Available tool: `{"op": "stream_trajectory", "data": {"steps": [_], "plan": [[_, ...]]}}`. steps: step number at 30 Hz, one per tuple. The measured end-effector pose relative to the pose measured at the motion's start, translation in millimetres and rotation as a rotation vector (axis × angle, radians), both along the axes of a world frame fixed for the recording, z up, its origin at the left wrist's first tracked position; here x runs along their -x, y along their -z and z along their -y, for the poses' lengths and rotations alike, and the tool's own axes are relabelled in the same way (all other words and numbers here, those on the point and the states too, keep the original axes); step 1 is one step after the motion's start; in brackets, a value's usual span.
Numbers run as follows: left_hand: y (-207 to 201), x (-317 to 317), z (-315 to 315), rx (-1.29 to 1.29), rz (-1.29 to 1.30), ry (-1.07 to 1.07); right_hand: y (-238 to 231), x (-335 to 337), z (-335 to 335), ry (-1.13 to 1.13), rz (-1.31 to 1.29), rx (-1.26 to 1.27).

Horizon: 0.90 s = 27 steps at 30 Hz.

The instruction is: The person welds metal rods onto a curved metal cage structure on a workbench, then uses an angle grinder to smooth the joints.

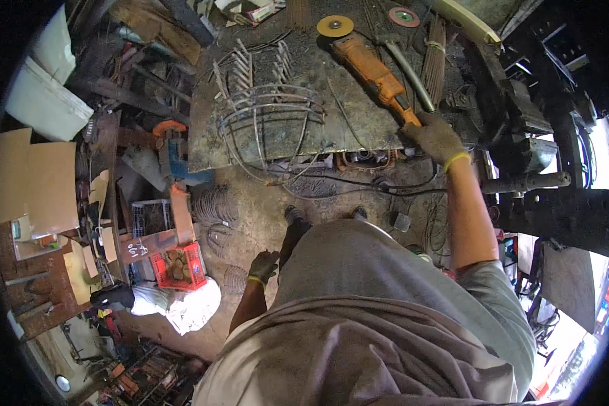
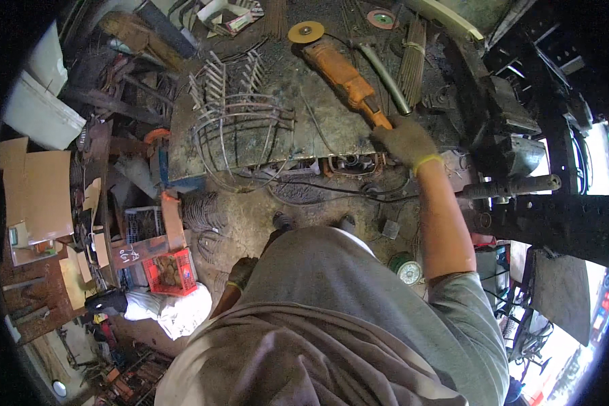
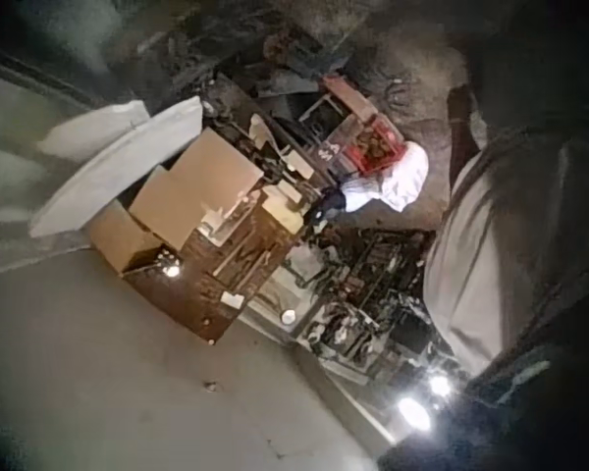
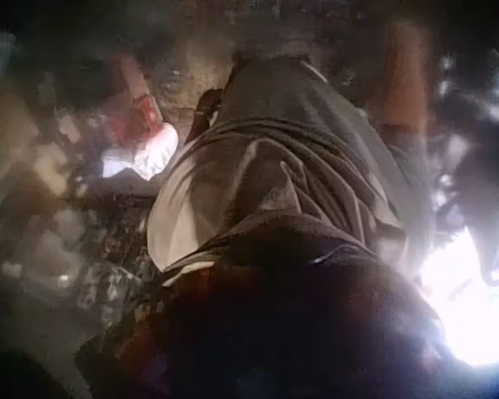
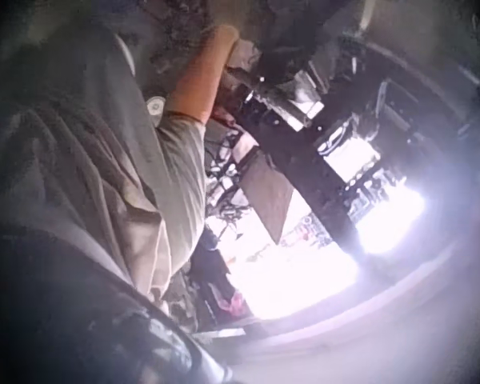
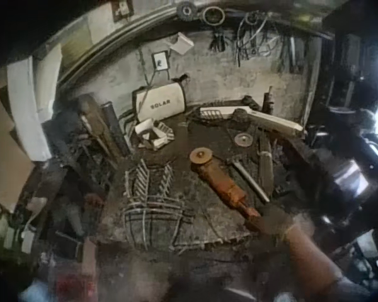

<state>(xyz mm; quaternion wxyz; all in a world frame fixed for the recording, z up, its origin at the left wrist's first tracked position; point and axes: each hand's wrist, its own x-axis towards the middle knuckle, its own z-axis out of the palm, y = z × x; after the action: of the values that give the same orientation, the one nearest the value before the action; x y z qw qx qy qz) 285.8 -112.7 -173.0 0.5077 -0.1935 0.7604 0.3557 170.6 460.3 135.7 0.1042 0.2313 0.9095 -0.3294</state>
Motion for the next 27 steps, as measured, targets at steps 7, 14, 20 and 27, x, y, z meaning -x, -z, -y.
{"op": "stream_trajectory", "data": {"steps": [7,14,20,27], "plan": [[16,-23,28,-0.165,-0.254,-0.038,14,-3,11,-0.025,-0.036,-0.258],[-58,5,35,-0.067,-0.231,-0.47,7,-16,37,0.042,-0.079,-0.419],[-207,132,36,0.537,-1.084,-0.468,3,-53,58,0.183,-0.323,-0.505],[-325,357,-3,-0.078,-1.596,0.047,41,-93,104,0.462,-0.65,-0.325]]}}
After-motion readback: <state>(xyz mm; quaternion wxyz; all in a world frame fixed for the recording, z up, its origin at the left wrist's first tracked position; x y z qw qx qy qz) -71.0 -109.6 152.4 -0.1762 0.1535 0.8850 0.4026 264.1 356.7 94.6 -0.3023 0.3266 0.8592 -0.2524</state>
